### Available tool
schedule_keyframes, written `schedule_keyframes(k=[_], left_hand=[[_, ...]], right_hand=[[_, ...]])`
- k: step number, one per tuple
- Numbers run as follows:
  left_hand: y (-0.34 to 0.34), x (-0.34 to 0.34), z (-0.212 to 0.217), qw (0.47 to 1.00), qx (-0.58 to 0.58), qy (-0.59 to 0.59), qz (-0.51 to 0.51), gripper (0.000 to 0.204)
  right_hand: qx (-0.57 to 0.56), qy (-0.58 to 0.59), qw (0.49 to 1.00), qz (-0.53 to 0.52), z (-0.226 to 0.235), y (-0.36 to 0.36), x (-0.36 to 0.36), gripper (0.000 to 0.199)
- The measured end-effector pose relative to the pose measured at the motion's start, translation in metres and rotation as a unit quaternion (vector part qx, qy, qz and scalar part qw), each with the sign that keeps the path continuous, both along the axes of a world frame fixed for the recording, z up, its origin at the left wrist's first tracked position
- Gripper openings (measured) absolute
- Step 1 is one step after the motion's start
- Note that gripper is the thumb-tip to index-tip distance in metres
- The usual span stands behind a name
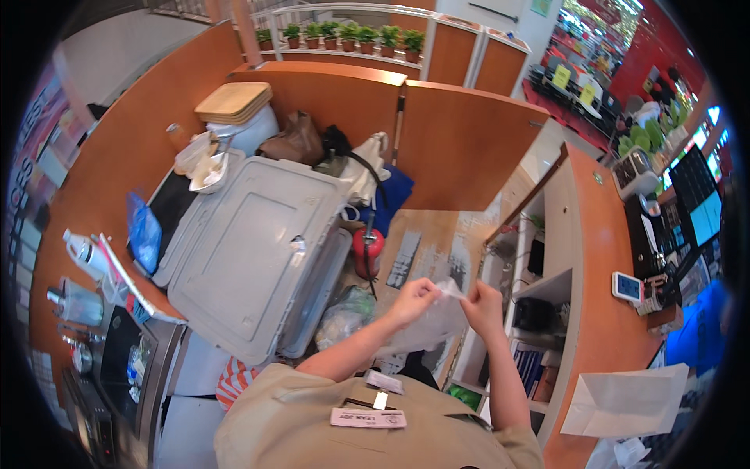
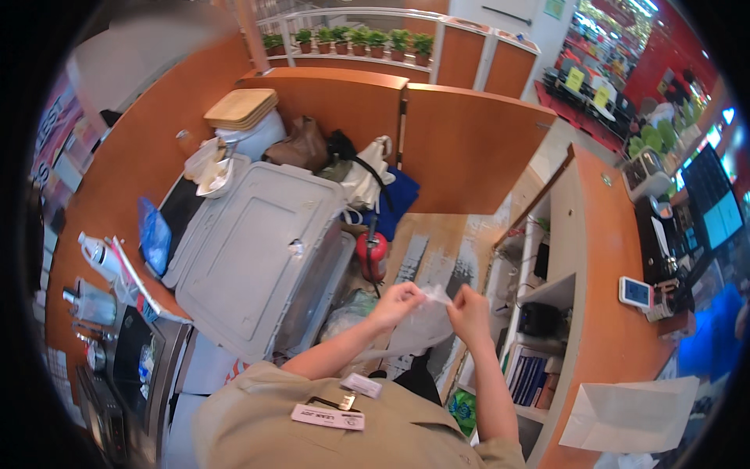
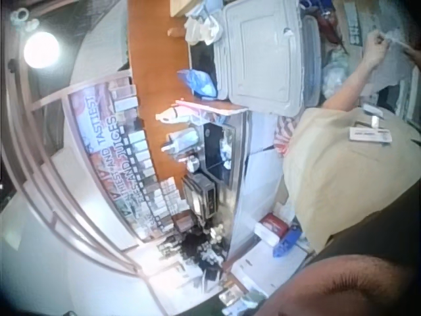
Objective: The person assembles a sandwich by placing lettuce, sliced tomatoes, cucumbers, and chicken onto a bun. They then add sauce, wrap the sandwich in paper, and place it into a paper bag at the counter.
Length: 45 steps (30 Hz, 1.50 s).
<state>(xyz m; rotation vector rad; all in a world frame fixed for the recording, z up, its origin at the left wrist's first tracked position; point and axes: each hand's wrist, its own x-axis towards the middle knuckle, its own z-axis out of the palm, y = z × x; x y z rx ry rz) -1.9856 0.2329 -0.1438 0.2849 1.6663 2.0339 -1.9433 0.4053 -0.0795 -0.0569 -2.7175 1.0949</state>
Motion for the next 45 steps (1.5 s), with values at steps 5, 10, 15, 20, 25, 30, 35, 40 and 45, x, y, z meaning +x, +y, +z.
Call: schedule_keyframes(k=[5,10,15,20,25,30,35,40,45], left_hand=[[0.022,-0.059,0.009,0.962,0.198,-0.160,0.099,0.015],[-0.011,-0.106,0.042,0.904,-0.365,0.212,0.071,0.024],[0.026,-0.129,0.066,0.832,-0.420,0.211,0.295,0.018],[0.078,-0.119,0.107,0.936,-0.017,0.204,0.287,0.023],[0.011,-0.091,0.144,0.989,-0.004,0.028,0.147,0.026],[-0.088,-0.070,0.152,0.964,-0.075,0.103,0.233,0.028],[-0.168,-0.135,0.125,0.881,0.151,0.032,0.448,0.017],[-0.252,-0.237,0.075,0.888,-0.110,0.084,0.438,0.015],[-0.435,-0.294,0.053,0.745,0.095,0.058,0.658,0.018]], right_hand=[[0.071,0.089,0.993,0.021,-0.038,0.062,-0.075,0.013],[0.045,0.030,0.998,0.038,0.000,0.144,-0.131,0.012],[-0.204,0.087,0.961,0.164,0.025,0.113,-0.162,0.017],[-0.313,-0.269,0.882,0.226,-0.025,0.030,-0.208,0.046],[-0.256,-0.230,0.869,0.354,-0.039,0.005,-0.273,0.046],[-0.130,-0.152,0.805,0.558,0.009,-0.031,-0.327,0.047],[-0.025,-0.134,0.622,0.771,0.061,-0.069,-0.358,0.048],[0.073,-0.197,0.729,0.652,0.090,-0.111,-0.422,0.029],[0.130,0.107,0.943,0.288,0.048,-0.150,-0.548,0.021]])
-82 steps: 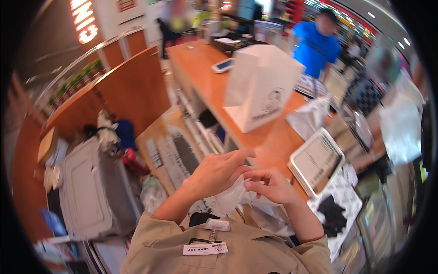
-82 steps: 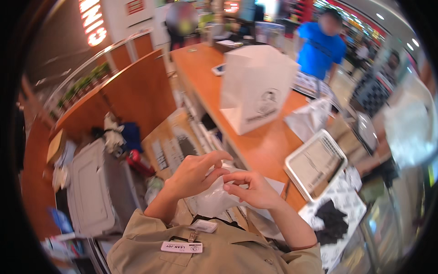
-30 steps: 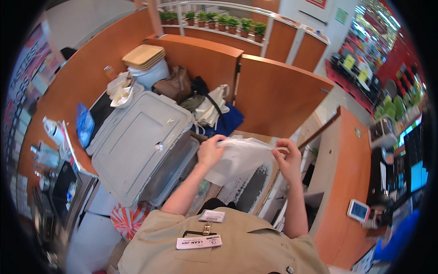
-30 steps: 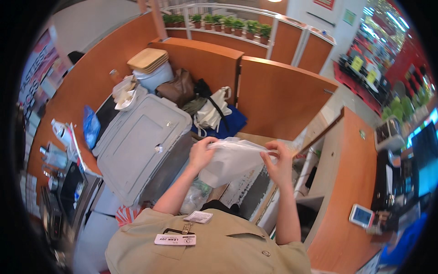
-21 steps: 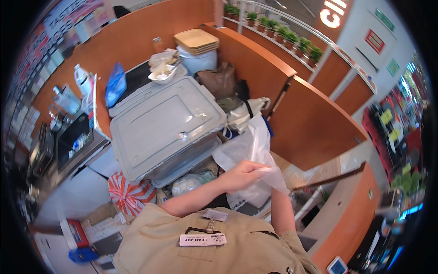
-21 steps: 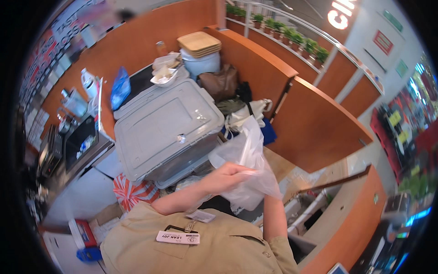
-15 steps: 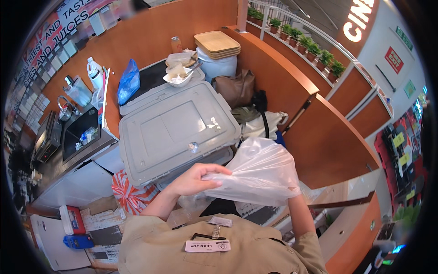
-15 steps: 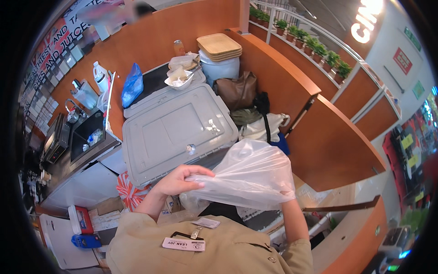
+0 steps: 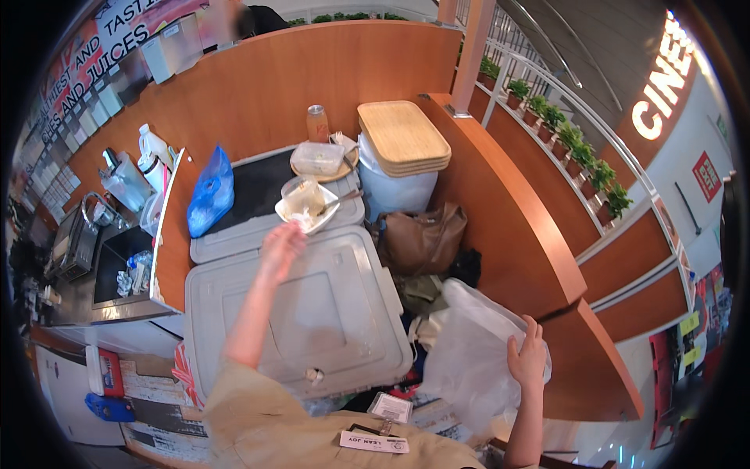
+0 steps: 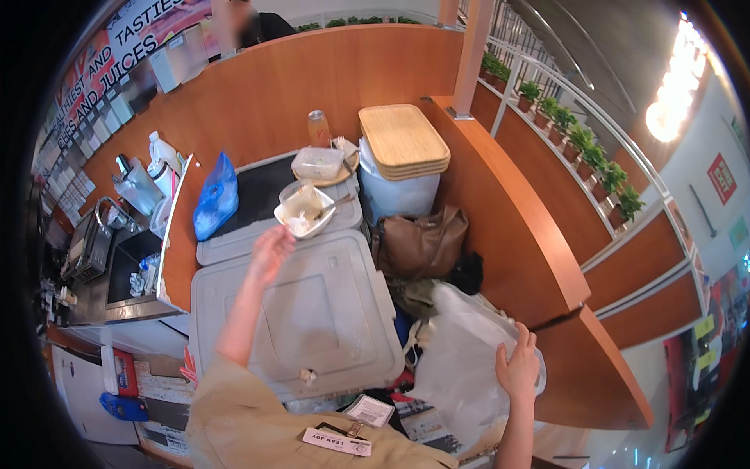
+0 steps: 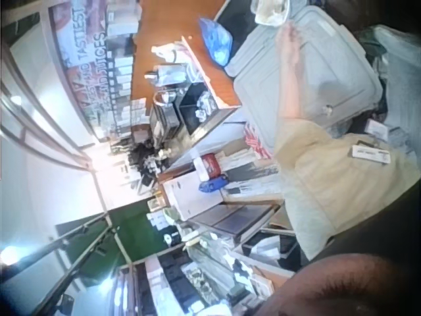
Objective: The person assembles a sandwich by placing lettuce, sliced tomatoes, cucumbers, and chicken onto a bun. They then add sauce, wrap the sandwich in paper, and place it into a paper bag at the counter.
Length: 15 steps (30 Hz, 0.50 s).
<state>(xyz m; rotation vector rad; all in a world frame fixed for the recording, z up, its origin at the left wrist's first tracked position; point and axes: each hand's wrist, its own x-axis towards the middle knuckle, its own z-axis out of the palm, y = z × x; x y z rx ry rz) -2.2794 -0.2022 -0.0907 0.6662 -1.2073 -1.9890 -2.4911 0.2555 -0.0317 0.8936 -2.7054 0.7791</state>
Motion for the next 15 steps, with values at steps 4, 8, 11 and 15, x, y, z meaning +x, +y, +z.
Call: schedule_keyframes(k=[4,8,11,15], left_hand=[[-0.147,-0.016,-0.022,0.980,0.063,-0.122,0.145,0.028],[-0.236,-0.036,-0.054,0.953,0.018,-0.277,0.123,0.036],[-0.272,-0.062,-0.086,0.948,0.058,-0.297,0.097,0.044],[-0.299,-0.090,-0.121,0.957,0.170,-0.234,-0.022,0.031]], right_hand=[[0.258,-0.113,0.957,-0.072,-0.078,-0.011,-0.049,0.032],[0.267,-0.228,0.932,-0.088,-0.140,-0.021,-0.051,0.023],[0.129,-0.188,0.963,-0.145,-0.167,-0.027,-0.053,0.020],[0.131,-0.247,0.941,-0.193,-0.191,-0.017,-0.061,0.029]])
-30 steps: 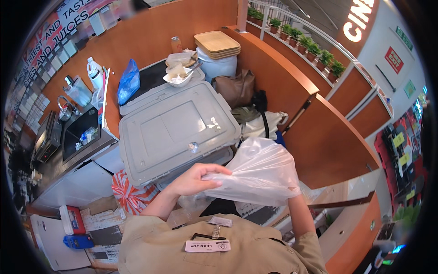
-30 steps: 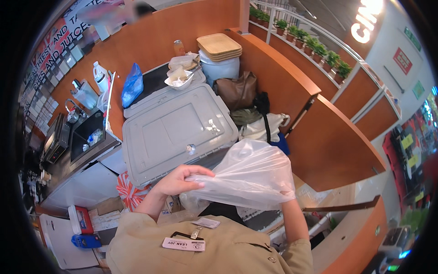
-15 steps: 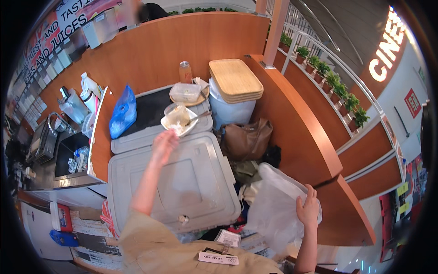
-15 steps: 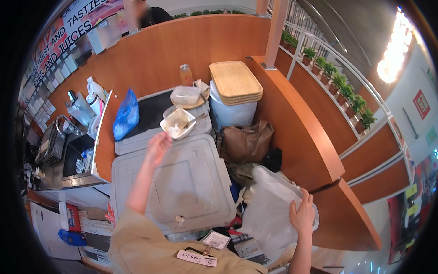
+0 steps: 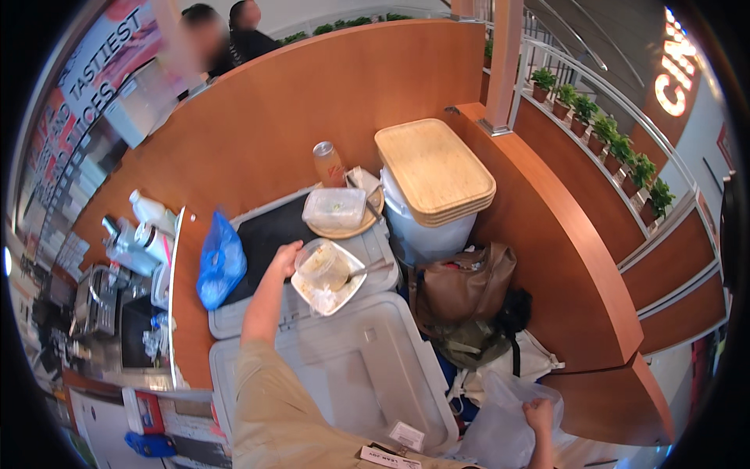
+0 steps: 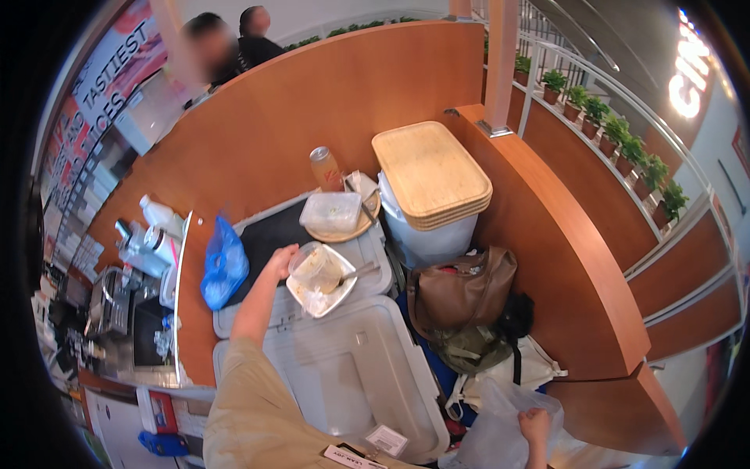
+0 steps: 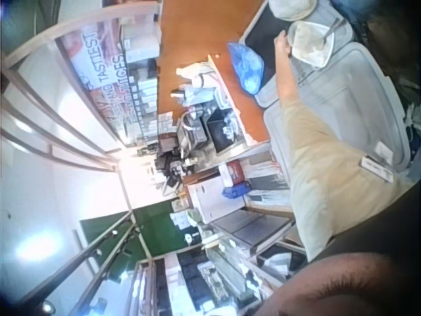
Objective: The person assembles a sandwich by placing lettuce, sliced tomatoes, cucumbers, and chicken onto a bun. They then add sauce, wrap the sandwich in paper, and place it into a paper bag at the counter.
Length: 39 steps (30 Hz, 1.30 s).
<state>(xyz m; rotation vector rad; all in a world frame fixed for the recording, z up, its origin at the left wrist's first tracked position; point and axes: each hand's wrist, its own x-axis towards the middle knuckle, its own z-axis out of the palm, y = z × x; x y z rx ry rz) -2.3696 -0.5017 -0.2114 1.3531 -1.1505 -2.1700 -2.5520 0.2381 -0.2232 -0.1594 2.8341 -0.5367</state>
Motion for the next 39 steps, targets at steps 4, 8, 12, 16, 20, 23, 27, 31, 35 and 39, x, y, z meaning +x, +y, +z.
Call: schedule_keyframes(k=[4,8,12,16,20,23,27,31,35,39], left_hand=[[-0.026,-0.035,-0.013,0.990,-0.053,-0.098,-0.089,0.034],[-0.045,-0.067,-0.029,0.995,-0.023,0.048,-0.087,0.043],[-0.053,-0.072,-0.053,0.991,-0.051,0.098,-0.073,0.049],[-0.054,-0.061,-0.064,0.990,-0.005,0.136,-0.040,0.051],[-0.044,-0.051,-0.066,0.988,0.059,0.136,0.032,0.044],[-0.036,-0.040,-0.067,0.982,0.076,0.140,0.098,0.040],[-0.034,-0.027,-0.070,0.991,0.026,0.096,0.090,0.040],[-0.033,-0.026,-0.069,0.966,0.039,0.240,0.084,0.043],[-0.032,-0.032,-0.054,0.945,0.081,0.293,0.125,0.049],[-0.037,-0.040,-0.022,0.932,-0.007,0.325,0.163,0.054]], right_hand=[[0.104,-0.052,0.993,0.023,-0.022,0.030,0.008,0.035],[0.135,-0.035,0.990,-0.013,-0.037,0.068,0.031,0.030],[0.165,-0.061,0.984,-0.037,-0.048,0.094,0.038,0.030],[0.169,-0.037,0.985,-0.004,-0.055,0.090,0.028,0.030],[0.142,0.057,0.988,-0.001,-0.046,0.061,0.015,0.029],[0.138,0.051,0.989,0.002,-0.028,0.039,0.011,0.029],[0.149,-0.019,0.989,-0.003,-0.010,0.019,0.010,0.031],[0.158,-0.015,0.987,0.024,-0.006,0.015,0.011,0.031],[0.146,-0.007,0.989,0.011,-0.003,0.023,0.012,0.030],[0.150,0.004,0.989,0.001,0.004,0.034,0.011,0.029]])
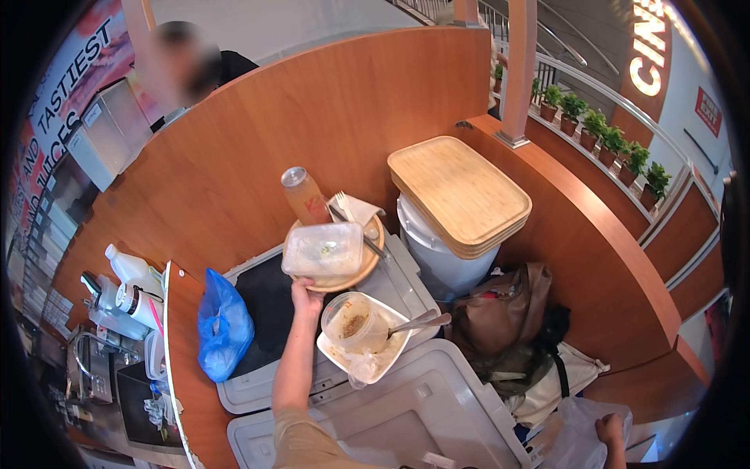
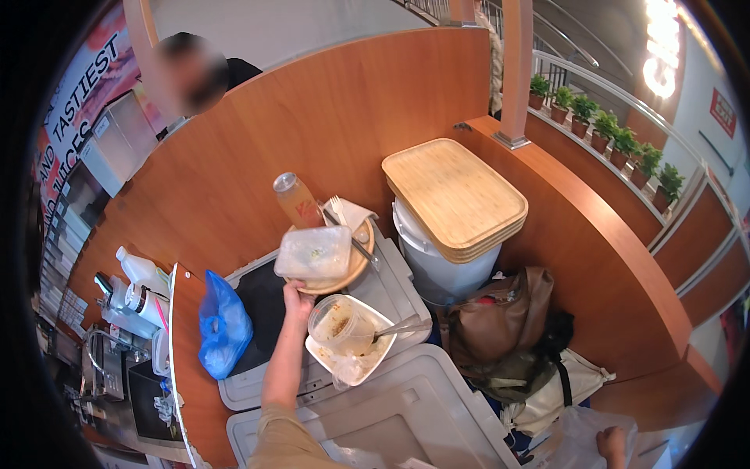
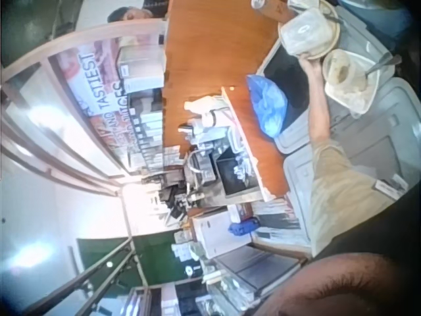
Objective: The person assembles a sandwich by placing lettuce, sliced tomatoes, cucumbers, and chicken onto a bun. They then add sauce, wrap the sandwich in paper, and place it into a paper bag at the counter.
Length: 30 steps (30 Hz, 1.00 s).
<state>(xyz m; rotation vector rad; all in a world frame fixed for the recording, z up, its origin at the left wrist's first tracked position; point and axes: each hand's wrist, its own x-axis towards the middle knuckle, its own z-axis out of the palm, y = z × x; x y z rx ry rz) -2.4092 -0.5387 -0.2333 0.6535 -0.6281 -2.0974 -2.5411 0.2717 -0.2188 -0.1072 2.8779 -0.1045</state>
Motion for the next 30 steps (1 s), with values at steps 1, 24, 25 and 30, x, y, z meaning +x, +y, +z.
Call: schedule_keyframes(k=[1,24,25,30], left_hand=[[-0.002,0.000,0.011,1.000,-0.004,-0.005,0.009,0.054],[0.272,0.047,0.241,0.977,-0.074,0.006,-0.198,0.056],[0.289,0.048,0.239,0.972,-0.082,0.003,-0.221,0.057],[0.390,0.047,0.225,0.941,-0.149,0.022,-0.303,0.044]], right_hand=[[0.008,-0.005,1.000,-0.008,0.002,0.002,0.000,0.029],[-0.218,0.244,0.937,-0.123,0.141,0.114,0.144,0.031],[-0.220,0.231,0.939,-0.127,0.150,0.120,0.157,0.031],[-0.227,0.180,0.933,-0.215,0.182,0.157,0.255,0.029]])
